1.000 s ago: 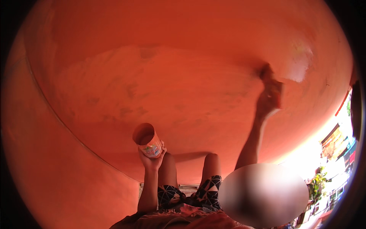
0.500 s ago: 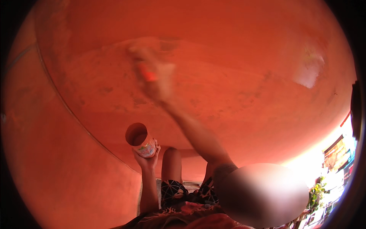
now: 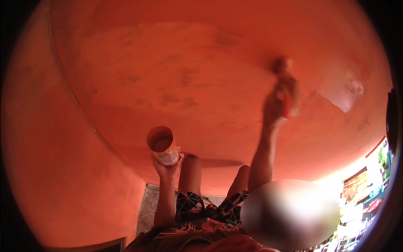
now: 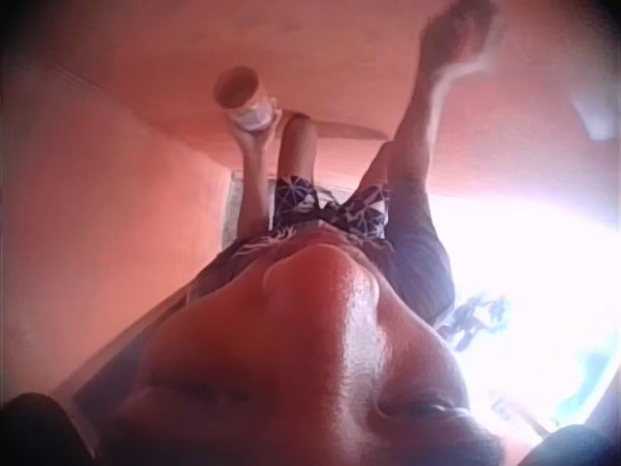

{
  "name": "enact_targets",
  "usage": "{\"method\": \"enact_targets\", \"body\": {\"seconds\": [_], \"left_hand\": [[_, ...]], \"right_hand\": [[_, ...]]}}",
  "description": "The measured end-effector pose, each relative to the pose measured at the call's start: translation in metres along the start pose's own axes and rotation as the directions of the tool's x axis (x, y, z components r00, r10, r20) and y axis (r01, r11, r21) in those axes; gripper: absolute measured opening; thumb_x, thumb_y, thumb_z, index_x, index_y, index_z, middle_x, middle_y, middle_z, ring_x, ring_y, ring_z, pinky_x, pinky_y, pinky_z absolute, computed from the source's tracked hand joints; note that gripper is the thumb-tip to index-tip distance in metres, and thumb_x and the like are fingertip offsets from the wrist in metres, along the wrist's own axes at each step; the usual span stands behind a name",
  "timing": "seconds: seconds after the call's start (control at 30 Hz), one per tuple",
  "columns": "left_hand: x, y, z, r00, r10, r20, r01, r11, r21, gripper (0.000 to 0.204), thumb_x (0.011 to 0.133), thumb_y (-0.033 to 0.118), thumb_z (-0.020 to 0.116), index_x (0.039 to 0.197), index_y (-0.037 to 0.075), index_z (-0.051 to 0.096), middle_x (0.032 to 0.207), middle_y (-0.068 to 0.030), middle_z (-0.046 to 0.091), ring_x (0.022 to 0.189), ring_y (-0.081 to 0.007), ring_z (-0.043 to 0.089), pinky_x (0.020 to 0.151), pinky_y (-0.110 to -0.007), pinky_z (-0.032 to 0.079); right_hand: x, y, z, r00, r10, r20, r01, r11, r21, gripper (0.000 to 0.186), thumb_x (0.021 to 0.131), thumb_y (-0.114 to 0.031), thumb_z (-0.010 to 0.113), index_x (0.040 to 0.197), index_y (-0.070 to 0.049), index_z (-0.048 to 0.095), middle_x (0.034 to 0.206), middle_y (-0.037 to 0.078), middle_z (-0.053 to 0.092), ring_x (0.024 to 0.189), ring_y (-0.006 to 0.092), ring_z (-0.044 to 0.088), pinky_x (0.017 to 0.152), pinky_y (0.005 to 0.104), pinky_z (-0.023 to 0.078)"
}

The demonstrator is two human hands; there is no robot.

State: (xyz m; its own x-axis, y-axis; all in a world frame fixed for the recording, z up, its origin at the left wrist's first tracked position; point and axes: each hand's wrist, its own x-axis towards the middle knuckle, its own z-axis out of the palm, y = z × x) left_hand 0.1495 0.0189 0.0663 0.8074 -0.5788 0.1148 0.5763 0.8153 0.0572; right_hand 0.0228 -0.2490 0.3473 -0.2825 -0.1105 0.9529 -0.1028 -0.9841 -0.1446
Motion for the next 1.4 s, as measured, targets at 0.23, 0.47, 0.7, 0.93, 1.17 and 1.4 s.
{"method": "enact_targets", "body": {"seconds": [0.23,0.47,0.7,0.93,1.17,1.4], "left_hand": [[0.0,0.004,0.001,0.995,0.099,-0.032,-0.095,0.988,0.123,0.066,0.091,0.056,0.063,0.134,0.008,0.054,0.123,-0.018,0.061,0.118,-0.0356,0.056,0.089,-0.045,0.049],[0.006,0.006,-0.023,0.997,0.067,-0.044,-0.063,0.994,0.084,0.065,0.09,0.056,0.063,0.135,0.009,0.054,0.125,-0.0177,0.06,0.118,-0.0376,0.055,0.091,-0.046,0.047],[0.002,-0.012,0.027,0.994,-0.111,-0.006,0.111,0.992,0.055,0.059,0.096,0.057,0.053,0.137,0.014,0.052,0.129,-0.0135,0.059,0.114,-0.0383,0.058,0.086,-0.05,0.05],[-0.011,-0.06,0.025,0.961,-0.252,-0.115,0.265,0.958,0.112,0.063,0.098,0.063,0.044,0.136,0.014,0.053,0.124,-0.012,0.063,0.108,-0.0341,0.061,0.077,-0.046,0.051],[-0.038,-0.079,0.044,0.904,-0.36,-0.232,0.384,0.921,0.066,0.062,0.1,0.062,0.044,0.14,0.015,0.051,0.126,-0.0125,0.063,0.111,-0.0336,0.063,0.071,-0.049,0.055],[-0.046,-0.096,0.015,0.913,-0.395,-0.103,0.403,0.913,0.07,0.064,0.106,0.054,0.034,0.149,0.007,0.043,0.149,-0.0146,0.049,0.139,-0.0302,0.047,0.113,-0.05,0.042]], "right_hand": [[-0.036,-0.166,0.132,0.91,-0.183,0.373,-0.003,0.895,0.445,0.042,0.069,0.0,0.07,0.109,-0.013,0.068,0.107,0.015,0.069,0.083,0.0365,0.068,0.063,0.0454,0.055],[-0.06,-0.174,0.107,0.693,-0.018,0.72,-0.677,0.328,0.659,0.016,0.087,-0.006,0.07,0.1,-0.006,0.062,0.09,0.006,0.067,0.077,0.0185,0.067,0.061,0.0354,0.056],[-0.042,-0.08,0.032,0.22,0.132,0.967,-0.975,0.065,0.213,0.016,0.091,-0.007,0.072,0.101,-0.005,0.059,0.09,0.002,0.062,0.082,0.0104,0.062,0.065,0.0273,0.053],[-0.03,-0.046,-0.03,0.078,0.046,0.996,-0.959,0.275,0.062,0.016,0.089,-0.004,0.072,0.1,-0.003,0.06,0.089,0.002,0.062,0.081,0.0086,0.06,0.071,0.0245,0.047],[-0.015,-0.064,-0.059,-0.133,0.051,0.99,-0.808,0.573,-0.138,0.014,0.083,0.004,0.07,0.095,0.001,0.064,0.088,0.002,0.063,0.085,0.0081,0.062,0.073,0.0255,0.05],[-0.024,-0.061,-0.074,-0.19,0.064,0.98,-0.779,0.598,-0.19,0.011,0.082,0.004,0.072,0.091,0.002,0.068,0.087,0.001,0.064,0.081,0.0097,0.064,0.072,0.0264,0.052]]}}
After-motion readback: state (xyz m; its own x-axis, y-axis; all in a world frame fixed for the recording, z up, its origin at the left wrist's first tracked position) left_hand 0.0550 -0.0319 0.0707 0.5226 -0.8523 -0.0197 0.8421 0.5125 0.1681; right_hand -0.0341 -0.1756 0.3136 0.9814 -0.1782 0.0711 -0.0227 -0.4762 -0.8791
